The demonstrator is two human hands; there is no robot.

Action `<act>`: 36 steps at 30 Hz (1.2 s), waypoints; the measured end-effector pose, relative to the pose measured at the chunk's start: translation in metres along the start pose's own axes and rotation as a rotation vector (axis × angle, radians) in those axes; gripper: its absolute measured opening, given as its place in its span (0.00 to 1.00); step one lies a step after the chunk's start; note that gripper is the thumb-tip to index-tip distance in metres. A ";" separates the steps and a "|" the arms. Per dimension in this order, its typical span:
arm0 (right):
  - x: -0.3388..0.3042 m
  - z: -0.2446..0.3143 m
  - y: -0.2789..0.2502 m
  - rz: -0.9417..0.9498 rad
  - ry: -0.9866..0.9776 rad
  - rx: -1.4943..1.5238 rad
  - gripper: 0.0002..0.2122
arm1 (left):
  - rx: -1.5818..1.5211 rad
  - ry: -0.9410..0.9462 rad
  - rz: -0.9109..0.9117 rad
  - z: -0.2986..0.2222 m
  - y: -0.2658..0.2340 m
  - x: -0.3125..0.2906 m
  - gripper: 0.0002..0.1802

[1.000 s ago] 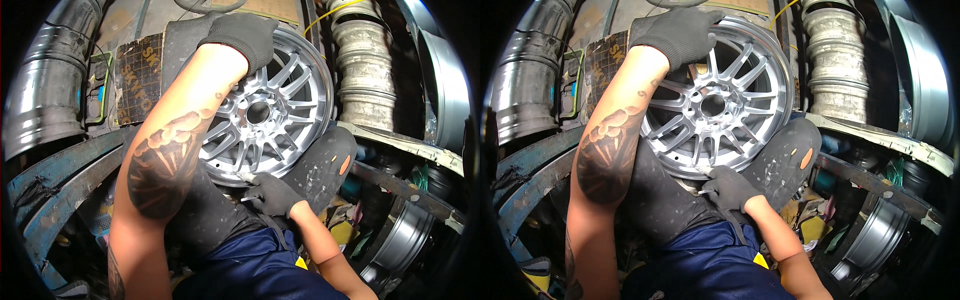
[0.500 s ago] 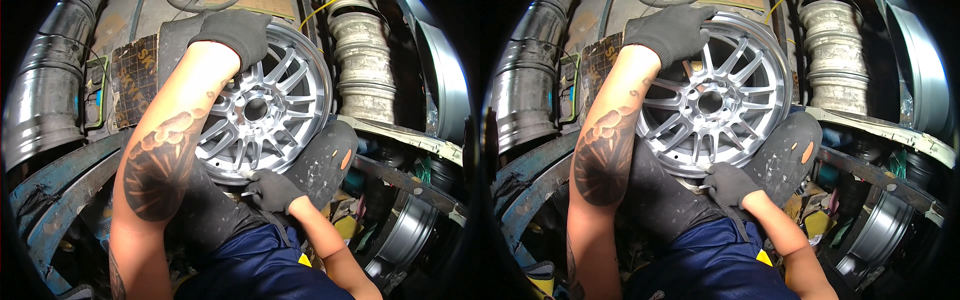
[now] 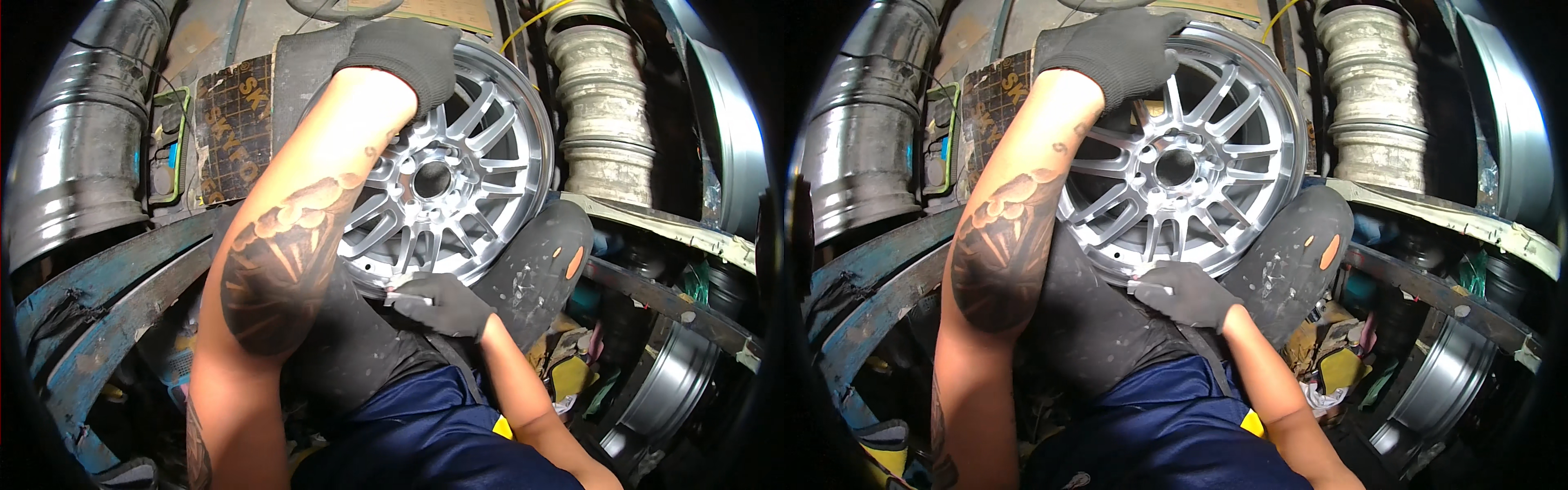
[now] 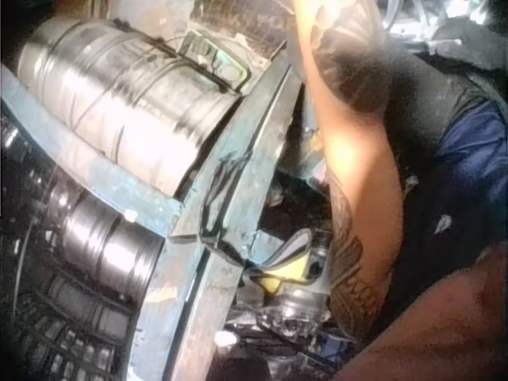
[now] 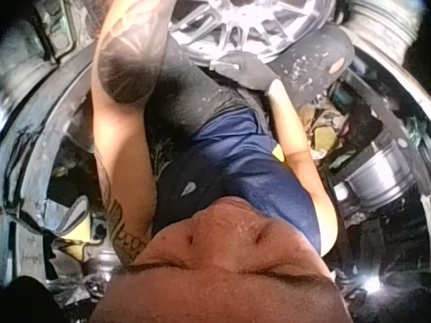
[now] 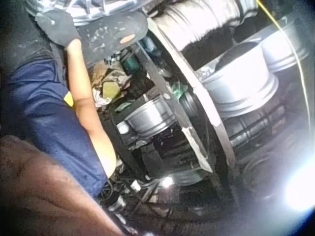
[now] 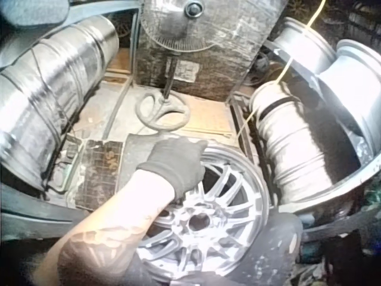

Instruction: The person scrubs a silver multi-spoke wheel rim with a small abrasive pad while sitting on the floor. They rotate the rim to access different sections and continue scrubbing the spokes and inner barrel.

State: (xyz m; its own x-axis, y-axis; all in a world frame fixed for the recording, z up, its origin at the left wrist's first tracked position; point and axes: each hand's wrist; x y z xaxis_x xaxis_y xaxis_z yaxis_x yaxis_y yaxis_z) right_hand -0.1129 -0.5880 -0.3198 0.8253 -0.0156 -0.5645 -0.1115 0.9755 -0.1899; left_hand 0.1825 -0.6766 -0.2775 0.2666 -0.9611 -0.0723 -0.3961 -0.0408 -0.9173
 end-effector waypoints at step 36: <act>-0.023 0.007 0.039 -0.443 0.239 -0.810 0.10 | -0.027 -0.005 0.090 -0.002 -0.020 0.000 0.19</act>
State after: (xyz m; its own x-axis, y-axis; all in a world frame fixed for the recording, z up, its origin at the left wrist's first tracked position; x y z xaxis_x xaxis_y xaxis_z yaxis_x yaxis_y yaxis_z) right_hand -0.1323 -0.5482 -0.3080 0.7596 -0.4789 -0.4401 -0.2394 0.4232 -0.8738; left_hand 0.1889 -0.6764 -0.2590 0.2332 -0.9599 -0.1557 -0.4424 0.0378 -0.8960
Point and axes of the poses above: each hand's wrist, its own x-axis towards the middle knuckle, its own y-axis out of the palm, z = x × y, and after that the axes turned 8 degrees about z, right-handed
